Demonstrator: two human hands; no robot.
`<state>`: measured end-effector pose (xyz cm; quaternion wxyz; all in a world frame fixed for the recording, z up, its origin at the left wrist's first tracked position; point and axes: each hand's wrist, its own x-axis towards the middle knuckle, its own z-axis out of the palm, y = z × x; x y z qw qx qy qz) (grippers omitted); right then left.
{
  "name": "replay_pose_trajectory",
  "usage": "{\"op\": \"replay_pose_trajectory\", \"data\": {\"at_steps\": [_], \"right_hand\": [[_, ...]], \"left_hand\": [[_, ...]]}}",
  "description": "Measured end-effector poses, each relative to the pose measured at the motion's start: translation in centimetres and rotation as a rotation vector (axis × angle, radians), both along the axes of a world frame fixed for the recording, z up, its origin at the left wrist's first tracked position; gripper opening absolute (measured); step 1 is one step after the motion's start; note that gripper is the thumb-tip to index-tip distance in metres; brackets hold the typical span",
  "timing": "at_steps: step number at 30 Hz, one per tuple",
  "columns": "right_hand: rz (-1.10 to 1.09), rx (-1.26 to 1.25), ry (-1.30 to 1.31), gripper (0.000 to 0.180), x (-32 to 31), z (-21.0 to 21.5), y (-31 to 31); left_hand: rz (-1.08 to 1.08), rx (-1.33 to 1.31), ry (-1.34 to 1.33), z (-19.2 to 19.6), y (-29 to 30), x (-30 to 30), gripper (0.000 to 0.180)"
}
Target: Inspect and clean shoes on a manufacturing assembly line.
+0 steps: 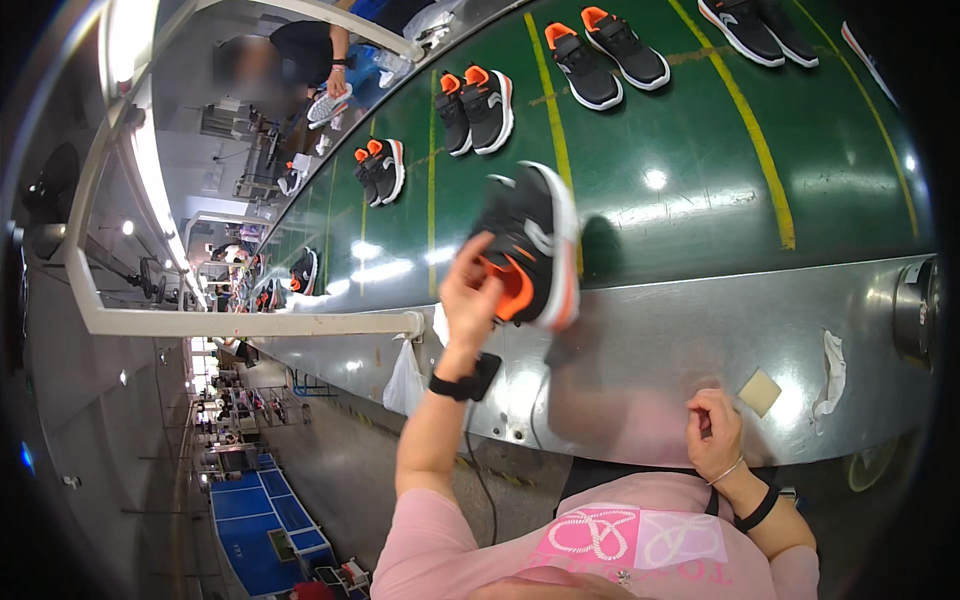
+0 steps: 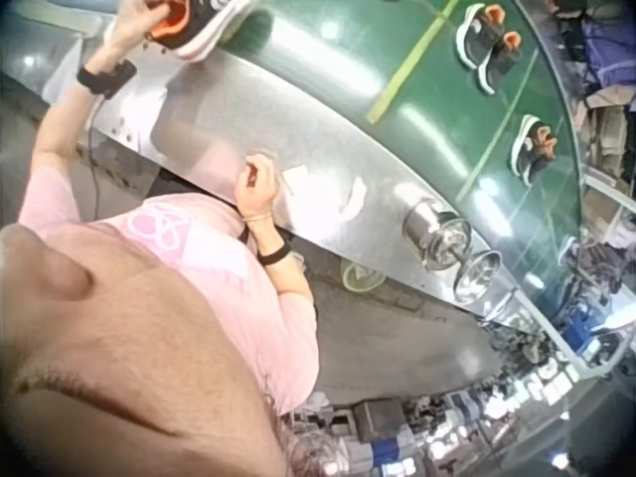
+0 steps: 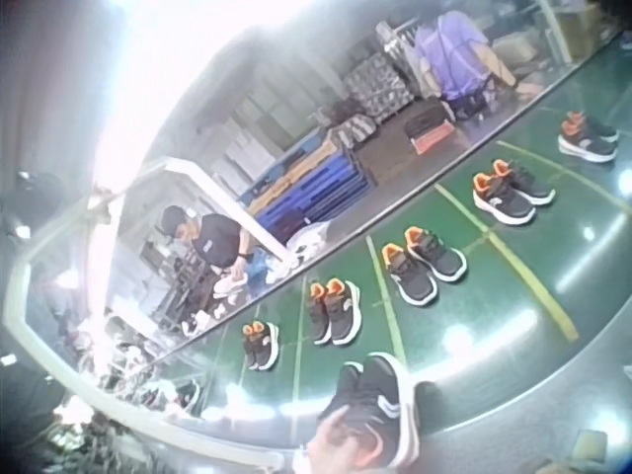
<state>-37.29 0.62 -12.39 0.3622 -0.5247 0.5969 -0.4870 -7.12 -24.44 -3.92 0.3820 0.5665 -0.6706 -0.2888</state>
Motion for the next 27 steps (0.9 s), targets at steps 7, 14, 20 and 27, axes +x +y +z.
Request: {"op": "replay_pose_trajectory", "data": {"at_steps": [7, 14, 20, 27], "right_hand": [[0.114, -0.019, 0.115, 0.025, -0.5, 0.0, -0.7], [0.114, -0.057, 0.172, 0.022, -0.5, -0.7, -1.3], [0.135, -0.056, 0.207, 0.024, -1.2, -0.8, -0.8], [0.075, -0.085, 0.211, 0.023, -1.6, -3.2, 0.4]], "left_hand": [[0.254, -0.089, -0.56, -1.2, -12.9, 11.5, 0.054], [0.666, -0.254, -0.716, -0.8, -18.4, 11.6, 0.027], [0.196, -0.212, -0.745, -1.6, -29.8, 4.2, 0.079], [0.292, -0.174, -0.846, -4.9, -38.4, -3.2, 0.099]]}}
